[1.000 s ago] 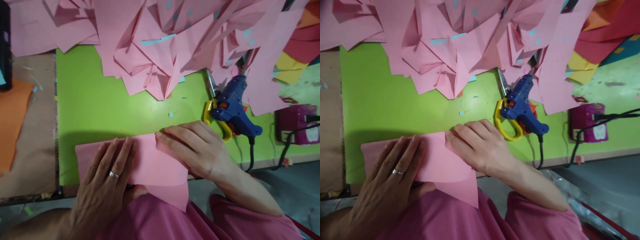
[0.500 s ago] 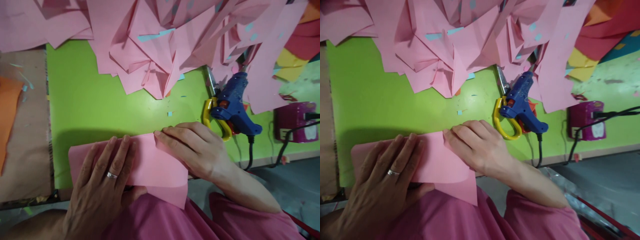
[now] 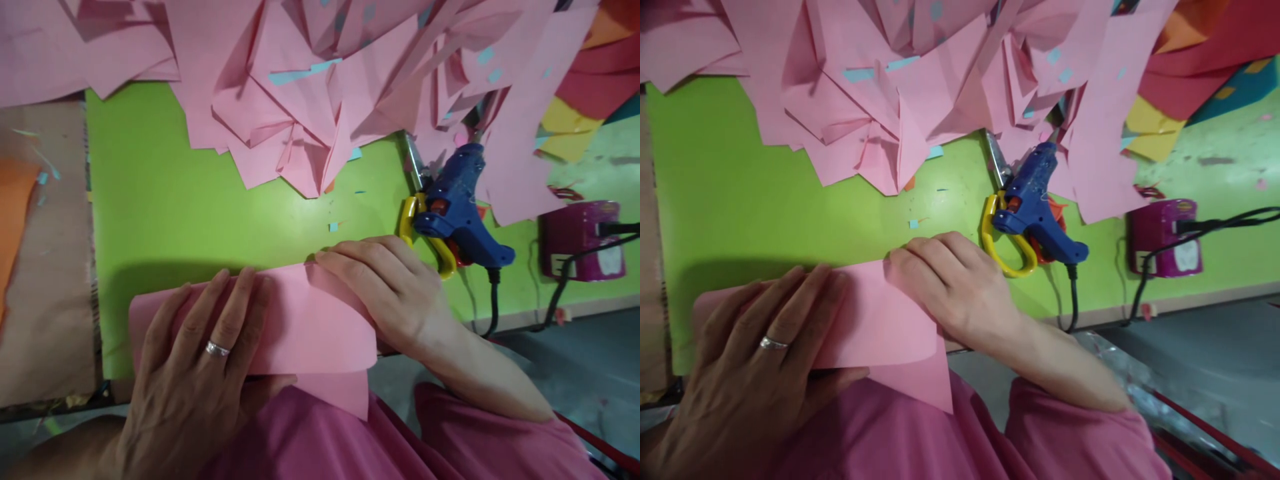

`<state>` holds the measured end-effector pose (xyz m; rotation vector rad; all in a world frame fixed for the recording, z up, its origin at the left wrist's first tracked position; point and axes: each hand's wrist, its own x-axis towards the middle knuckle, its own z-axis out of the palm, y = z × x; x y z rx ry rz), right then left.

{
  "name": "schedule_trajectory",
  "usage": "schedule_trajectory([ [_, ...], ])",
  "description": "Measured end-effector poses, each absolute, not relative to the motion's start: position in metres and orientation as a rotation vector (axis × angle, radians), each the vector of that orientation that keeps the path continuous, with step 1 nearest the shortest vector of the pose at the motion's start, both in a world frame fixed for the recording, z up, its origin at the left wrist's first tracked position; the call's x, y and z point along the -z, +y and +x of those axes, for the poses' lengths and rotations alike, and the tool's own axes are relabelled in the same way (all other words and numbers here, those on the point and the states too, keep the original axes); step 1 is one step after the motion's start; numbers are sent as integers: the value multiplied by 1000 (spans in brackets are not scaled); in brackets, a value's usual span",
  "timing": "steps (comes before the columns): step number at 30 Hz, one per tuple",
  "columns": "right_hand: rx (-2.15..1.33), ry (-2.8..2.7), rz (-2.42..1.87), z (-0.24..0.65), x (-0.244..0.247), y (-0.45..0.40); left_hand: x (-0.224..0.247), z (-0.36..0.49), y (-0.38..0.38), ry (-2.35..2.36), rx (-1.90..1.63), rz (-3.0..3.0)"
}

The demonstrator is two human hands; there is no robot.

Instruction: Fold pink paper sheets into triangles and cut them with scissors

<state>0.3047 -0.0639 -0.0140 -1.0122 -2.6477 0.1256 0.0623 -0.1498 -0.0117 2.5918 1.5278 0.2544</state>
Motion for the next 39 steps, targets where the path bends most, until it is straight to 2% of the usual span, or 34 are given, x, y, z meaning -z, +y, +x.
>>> schedule_trajectory([
  [20,-269,-2452,-1249,304,13,-70,13,59,-153,1531,-175,2608],
  [29,-224,-2426,-1287,305,16,-70,11,63,-155,1616,-174,2529],
  [33,-6,-2377,-1345,310,9,-69,11,63,-155,1595,-184,2540],
  [35,64,-2342,-1298,311,5,-69,12,62,-156,1594,-182,2533],
  [39,1,-2499,-883,310,2,-71,13,62,-158,1599,-197,2503],
])
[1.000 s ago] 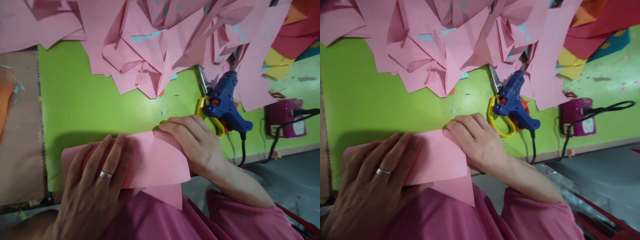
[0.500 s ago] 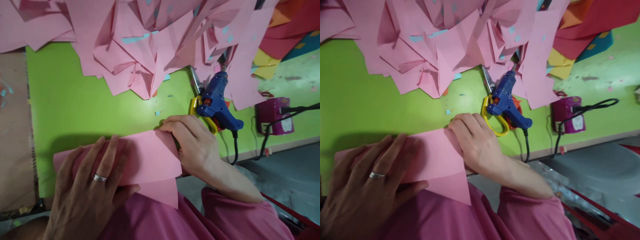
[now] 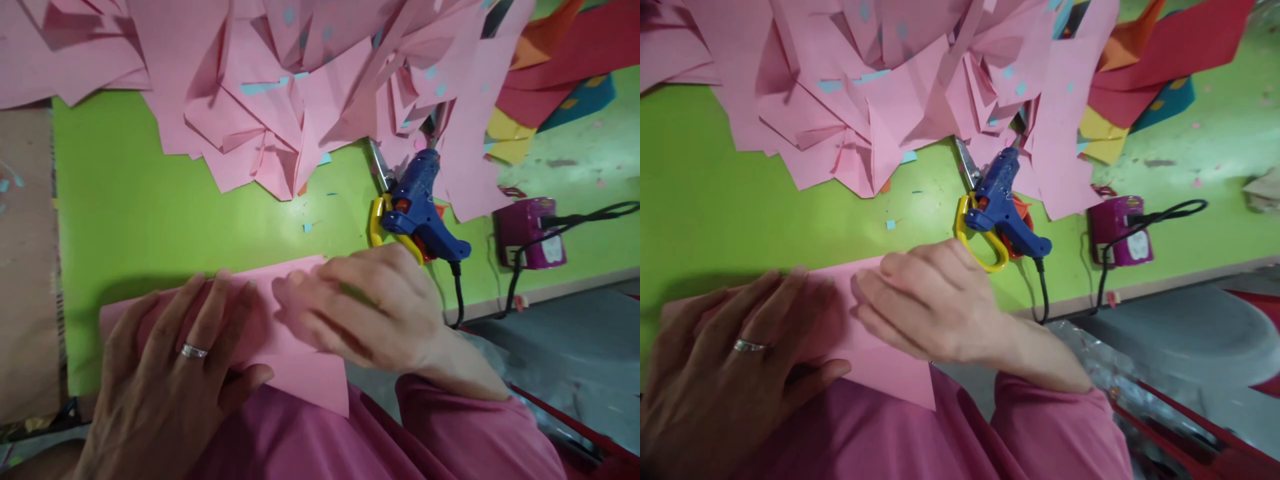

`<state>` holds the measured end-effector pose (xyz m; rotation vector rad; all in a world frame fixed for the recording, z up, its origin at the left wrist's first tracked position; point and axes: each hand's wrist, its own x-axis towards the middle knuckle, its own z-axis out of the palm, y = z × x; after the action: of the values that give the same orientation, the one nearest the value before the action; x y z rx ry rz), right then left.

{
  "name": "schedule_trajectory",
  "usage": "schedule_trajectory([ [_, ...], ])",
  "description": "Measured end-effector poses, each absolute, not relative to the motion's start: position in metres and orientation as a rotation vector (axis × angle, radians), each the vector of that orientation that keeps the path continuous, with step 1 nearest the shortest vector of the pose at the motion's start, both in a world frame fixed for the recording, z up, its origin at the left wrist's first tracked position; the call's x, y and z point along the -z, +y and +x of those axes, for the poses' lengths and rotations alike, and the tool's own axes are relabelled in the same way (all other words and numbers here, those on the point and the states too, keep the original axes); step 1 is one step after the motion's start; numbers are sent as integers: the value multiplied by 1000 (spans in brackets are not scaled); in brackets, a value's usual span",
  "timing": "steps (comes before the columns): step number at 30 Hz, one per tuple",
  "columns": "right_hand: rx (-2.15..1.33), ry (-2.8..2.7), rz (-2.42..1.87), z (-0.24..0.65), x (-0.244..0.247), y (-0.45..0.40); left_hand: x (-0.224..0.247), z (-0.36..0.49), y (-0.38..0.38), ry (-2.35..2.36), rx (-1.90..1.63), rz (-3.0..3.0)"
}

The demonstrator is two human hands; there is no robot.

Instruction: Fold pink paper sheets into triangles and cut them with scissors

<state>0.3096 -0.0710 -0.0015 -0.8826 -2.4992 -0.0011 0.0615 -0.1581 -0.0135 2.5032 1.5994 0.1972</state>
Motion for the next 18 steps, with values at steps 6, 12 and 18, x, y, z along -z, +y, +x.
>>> schedule_trajectory([
  [6,150,-2647,-781,309,3,-70,14,60,-158,1588,-189,2515],
  [12,248,-2651,-804,310,2,-74,19,59,-157,1591,-262,2572],
  [18,363,-2683,-807,316,7,-83,25,56,-161,1542,-324,2524],
])
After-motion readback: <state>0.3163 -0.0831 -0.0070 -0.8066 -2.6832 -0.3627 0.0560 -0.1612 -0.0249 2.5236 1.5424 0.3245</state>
